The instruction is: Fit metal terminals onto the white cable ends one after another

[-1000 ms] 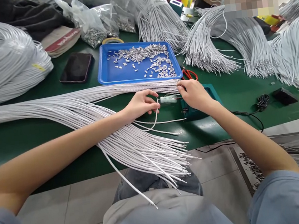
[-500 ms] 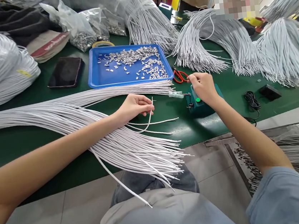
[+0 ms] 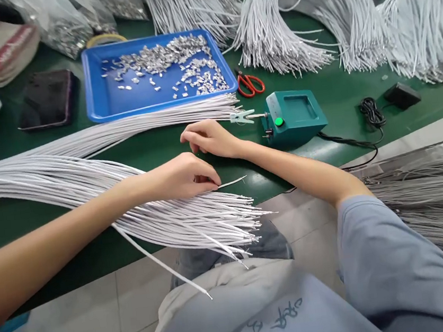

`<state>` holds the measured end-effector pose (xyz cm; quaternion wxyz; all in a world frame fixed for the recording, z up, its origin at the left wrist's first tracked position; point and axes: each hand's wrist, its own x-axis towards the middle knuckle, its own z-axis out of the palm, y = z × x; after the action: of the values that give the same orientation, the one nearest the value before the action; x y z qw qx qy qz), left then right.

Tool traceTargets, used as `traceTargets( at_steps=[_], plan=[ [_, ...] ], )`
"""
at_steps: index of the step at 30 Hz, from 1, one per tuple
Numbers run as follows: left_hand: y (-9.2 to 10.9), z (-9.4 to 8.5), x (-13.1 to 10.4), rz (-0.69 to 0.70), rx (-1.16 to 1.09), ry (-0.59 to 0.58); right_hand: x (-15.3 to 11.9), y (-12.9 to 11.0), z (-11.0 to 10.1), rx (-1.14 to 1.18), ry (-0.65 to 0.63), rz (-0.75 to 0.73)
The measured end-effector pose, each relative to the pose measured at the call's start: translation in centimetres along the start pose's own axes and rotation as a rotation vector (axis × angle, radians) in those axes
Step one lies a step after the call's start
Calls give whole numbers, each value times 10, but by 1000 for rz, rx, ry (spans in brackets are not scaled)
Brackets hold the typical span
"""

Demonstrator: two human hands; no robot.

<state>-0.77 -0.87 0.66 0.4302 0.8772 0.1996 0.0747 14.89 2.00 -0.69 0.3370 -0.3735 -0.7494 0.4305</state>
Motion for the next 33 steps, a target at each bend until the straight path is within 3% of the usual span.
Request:
traceTargets(
  at_steps=[3,7,11,14,16,21,27,33],
  plan=[
    [2,-7,0,-28,-73,-51,-2,6,4,17,11,10],
    [6,-21,-2,-91,-69,17,-1,9,1,80,5,22],
    [8,-42,-8,-215,364,192,4,16,-2,221,17,3],
    [3,-59,-13,-427,767,368,4,20,-2,282,-3,4],
    [-5,-68,-15,-562,863,413,4,20,-2,310,7,18],
    [-22,-73,-14,-711,867,386,2,18,-1,341,26,14],
    [-15,-72,-12,-738,1051,230,0,11,0,270,18,33],
    [-13,-77,-14,-785,1067,166,-3,8,2,174,12,70]
  ],
)
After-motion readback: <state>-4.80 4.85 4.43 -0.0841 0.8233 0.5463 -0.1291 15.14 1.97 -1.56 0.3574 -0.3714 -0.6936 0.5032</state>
